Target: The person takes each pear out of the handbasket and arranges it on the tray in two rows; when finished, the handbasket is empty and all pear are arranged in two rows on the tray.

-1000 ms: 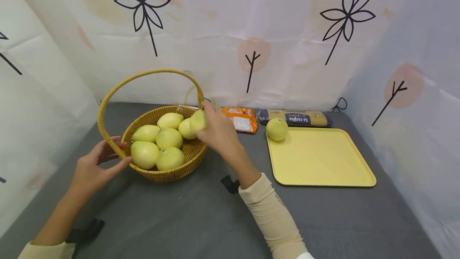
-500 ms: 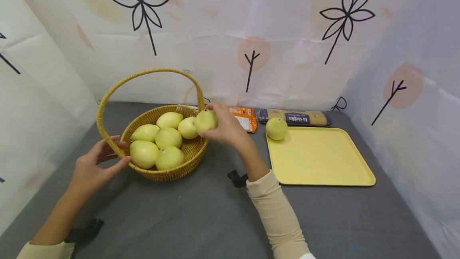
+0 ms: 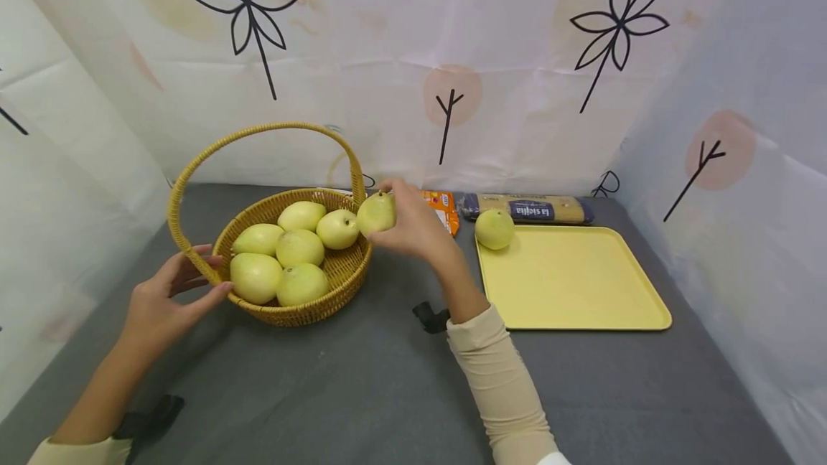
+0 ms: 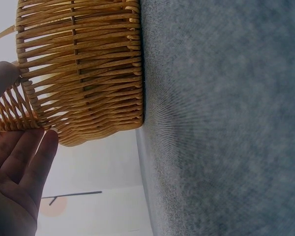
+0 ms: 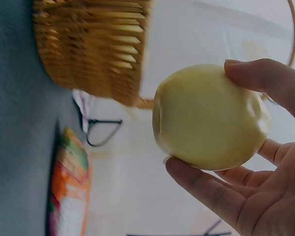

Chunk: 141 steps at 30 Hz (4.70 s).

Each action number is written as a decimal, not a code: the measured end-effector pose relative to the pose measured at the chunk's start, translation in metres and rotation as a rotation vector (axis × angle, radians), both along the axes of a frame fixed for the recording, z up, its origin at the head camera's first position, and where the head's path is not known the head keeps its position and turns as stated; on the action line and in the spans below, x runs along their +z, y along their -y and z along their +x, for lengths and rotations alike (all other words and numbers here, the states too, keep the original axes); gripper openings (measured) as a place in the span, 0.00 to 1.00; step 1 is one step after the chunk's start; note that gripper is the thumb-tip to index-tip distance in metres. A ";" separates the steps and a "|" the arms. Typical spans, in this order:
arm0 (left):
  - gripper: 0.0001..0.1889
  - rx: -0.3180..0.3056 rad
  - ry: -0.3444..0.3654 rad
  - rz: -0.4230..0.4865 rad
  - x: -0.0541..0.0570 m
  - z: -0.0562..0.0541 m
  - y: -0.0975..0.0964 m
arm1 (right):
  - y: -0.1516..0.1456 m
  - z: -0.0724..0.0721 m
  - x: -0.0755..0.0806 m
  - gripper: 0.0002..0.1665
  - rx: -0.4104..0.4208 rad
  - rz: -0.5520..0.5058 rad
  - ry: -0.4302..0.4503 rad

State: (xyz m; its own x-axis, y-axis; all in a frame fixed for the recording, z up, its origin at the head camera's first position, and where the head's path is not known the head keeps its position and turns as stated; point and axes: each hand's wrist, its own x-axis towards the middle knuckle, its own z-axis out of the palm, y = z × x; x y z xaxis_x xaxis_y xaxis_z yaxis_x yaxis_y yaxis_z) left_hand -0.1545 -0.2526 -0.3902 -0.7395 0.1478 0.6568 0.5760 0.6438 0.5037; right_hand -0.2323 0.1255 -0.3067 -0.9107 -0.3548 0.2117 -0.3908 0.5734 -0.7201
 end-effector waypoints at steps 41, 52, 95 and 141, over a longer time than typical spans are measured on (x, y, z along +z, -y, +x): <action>0.37 0.002 -0.016 -0.004 -0.002 -0.002 0.001 | -0.158 0.009 0.013 0.51 -0.602 -0.072 0.042; 0.37 -0.002 -0.015 0.011 -0.004 -0.004 0.002 | -0.186 -0.004 -0.014 0.54 -0.664 -0.032 0.169; 0.35 0.011 0.016 0.017 -0.002 -0.003 0.001 | -0.185 -0.013 -0.020 0.32 -0.784 -0.072 0.117; 0.35 -0.005 -0.004 0.016 -0.002 -0.003 0.000 | 0.090 0.017 -0.051 0.34 0.359 0.366 -0.086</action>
